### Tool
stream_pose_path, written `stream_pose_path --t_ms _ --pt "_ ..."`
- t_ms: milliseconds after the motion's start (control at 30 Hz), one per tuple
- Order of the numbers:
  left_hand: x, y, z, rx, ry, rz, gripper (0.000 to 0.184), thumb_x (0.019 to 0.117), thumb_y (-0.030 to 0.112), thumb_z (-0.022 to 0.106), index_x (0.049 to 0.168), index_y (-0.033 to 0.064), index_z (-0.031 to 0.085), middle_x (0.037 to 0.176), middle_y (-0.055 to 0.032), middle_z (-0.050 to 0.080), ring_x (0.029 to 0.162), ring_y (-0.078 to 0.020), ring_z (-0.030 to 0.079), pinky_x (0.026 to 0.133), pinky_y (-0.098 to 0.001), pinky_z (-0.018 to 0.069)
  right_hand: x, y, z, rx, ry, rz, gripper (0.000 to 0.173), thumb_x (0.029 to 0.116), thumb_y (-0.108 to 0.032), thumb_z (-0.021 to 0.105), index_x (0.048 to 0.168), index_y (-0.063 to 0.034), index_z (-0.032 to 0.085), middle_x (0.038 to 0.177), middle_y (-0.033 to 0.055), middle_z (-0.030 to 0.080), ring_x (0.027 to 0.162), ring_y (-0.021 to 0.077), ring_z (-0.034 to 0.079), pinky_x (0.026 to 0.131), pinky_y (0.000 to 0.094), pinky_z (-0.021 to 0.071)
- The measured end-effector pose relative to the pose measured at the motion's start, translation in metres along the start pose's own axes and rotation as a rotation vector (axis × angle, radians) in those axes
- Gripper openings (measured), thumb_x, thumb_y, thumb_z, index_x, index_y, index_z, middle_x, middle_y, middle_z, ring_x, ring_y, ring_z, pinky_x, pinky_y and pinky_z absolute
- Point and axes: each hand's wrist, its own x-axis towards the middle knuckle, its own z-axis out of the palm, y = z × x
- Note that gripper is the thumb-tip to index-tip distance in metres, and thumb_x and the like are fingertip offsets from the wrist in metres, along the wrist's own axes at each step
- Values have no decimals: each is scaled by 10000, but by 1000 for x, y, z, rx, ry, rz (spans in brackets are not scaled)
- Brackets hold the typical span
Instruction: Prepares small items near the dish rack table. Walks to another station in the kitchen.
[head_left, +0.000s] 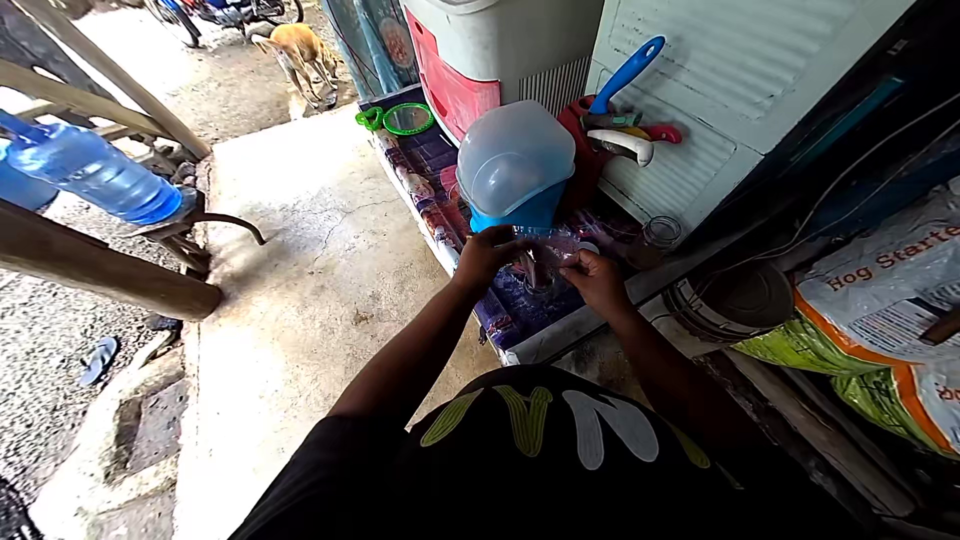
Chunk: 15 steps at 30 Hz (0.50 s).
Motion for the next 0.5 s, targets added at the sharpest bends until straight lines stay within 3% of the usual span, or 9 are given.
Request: stream_pose_path --t_ms 67,200,333,500 --pt "-5 -10 3 -44 -5 -65 416 1052 143 567 1430 -14 495 1331 -167 612 1124 -214 647 957 -393 539 0 3 2 5 1 -1 108 961 -60 695 1031 22 684 943 122 716 790 163 687 780 368 583" --pt "-11 -15 9 -41 -14 -77 330 1091 158 481 1357 -25 552 1210 -152 648 1009 -176 668 894 -363 558 -1 0 4 26 9 -4 126 971 -59 680 1059 31 667 965 129 709 801 159 686 783 355 583" --pt "-11 -6 9 -14 -5 -11 274 1080 120 499 1278 -34 611 1098 -120 699 915 -141 703 835 -330 588 -4 -3 3 58 11 -12 262 963 -54 691 1196 55 646 1054 163 722 877 185 721 829 372 602" --pt "-8 -1 9 -7 -14 33 217 1064 101 531 1201 -26 641 1020 -95 702 861 -117 701 799 -307 597 -5 -5 0 69 23 -18 273 966 -51 686 1216 49 639 1053 155 723 864 162 721 826 348 602"
